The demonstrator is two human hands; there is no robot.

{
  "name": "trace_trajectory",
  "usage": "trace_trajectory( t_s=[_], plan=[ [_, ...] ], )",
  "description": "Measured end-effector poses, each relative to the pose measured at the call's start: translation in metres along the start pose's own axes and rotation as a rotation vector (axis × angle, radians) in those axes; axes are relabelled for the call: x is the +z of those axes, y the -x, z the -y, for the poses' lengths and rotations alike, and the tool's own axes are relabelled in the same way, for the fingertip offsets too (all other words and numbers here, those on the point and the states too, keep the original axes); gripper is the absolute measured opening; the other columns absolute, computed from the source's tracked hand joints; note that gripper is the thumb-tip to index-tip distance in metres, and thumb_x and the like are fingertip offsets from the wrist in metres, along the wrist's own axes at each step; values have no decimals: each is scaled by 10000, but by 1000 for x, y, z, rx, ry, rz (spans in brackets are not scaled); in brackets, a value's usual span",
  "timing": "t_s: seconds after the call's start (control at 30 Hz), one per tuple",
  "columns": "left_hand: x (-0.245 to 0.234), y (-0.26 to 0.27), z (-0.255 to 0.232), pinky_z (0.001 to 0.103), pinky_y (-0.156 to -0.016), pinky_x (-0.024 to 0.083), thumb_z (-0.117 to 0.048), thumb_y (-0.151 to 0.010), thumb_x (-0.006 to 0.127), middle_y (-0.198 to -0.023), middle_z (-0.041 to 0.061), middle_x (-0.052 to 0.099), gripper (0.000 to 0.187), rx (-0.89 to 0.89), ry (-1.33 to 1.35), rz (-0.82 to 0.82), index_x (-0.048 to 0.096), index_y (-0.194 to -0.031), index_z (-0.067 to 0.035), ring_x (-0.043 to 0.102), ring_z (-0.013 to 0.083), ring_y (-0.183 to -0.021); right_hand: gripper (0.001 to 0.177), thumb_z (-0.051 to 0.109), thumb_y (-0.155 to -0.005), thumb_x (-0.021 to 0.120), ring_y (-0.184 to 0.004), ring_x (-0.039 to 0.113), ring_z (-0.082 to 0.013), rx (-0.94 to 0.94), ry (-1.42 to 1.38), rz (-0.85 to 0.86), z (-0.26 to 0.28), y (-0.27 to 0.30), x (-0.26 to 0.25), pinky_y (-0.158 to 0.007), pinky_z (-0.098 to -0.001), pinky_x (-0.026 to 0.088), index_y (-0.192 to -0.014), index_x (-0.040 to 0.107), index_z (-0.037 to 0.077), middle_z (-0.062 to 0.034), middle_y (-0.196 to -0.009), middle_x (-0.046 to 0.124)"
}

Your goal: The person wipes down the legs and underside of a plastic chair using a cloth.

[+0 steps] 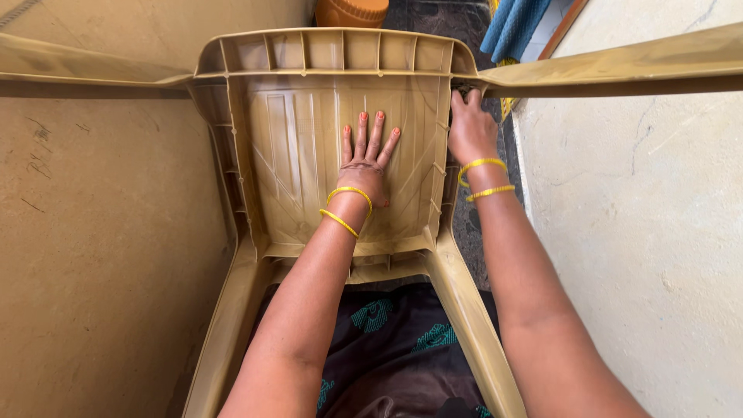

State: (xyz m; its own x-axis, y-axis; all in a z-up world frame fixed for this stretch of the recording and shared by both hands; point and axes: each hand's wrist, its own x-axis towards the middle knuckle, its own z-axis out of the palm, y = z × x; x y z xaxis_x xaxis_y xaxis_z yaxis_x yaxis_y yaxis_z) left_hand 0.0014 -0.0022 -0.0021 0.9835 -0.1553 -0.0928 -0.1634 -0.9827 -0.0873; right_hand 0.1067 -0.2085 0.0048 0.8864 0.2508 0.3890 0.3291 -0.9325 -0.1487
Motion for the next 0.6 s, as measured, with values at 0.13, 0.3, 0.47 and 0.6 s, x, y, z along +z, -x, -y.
trace_trajectory(
  t_s=[0.13, 0.3, 0.47, 0.6],
  plan=[
    [-1, 1, -4, 619, -1210, -100, -532, -642, 891, -1700, 164, -216, 1434, 9, -21, 17, -82, -1657, -249, -221, 423, -1539, 419, 32, -903, 618, -987, 657, -525, -28, 42, 109, -12, -17, -1, -856, -583, 539, -1317, 556, 31, -309, -1226, 576],
    [5, 4, -6, 620, -1204, -101, -541, -644, 888, -1693, 161, -218, 1434, 9, -46, 7, -84, -1657, -252, -223, 428, -1533, 434, 114, -842, 673, -1083, 645, -487, 42, 40, 287, -8, -3, -12, -944, -539, 526, -1252, 561, 19, -279, -1175, 642],
    [6, 8, 2, 628, -1210, -93, -549, -615, 906, -1702, 159, -210, 1466, -20, -31, -23, -72, -1662, -239, -212, 421, -1542, 501, -19, -792, 606, -1075, 660, -453, 110, 0, 545, 16, 79, -8, -950, -528, 522, -1285, 542, 39, -270, -1131, 698],
    [5, 10, 1, 622, -1224, -83, -551, -582, 921, -1701, 165, -214, 1501, -18, -20, -4, -74, -1663, -240, -202, 421, -1552, 436, 52, -819, 721, -970, 701, -414, 173, -227, 691, 10, 118, -58, -818, -488, 555, -1243, 625, 93, -241, -1105, 738]
  ],
)
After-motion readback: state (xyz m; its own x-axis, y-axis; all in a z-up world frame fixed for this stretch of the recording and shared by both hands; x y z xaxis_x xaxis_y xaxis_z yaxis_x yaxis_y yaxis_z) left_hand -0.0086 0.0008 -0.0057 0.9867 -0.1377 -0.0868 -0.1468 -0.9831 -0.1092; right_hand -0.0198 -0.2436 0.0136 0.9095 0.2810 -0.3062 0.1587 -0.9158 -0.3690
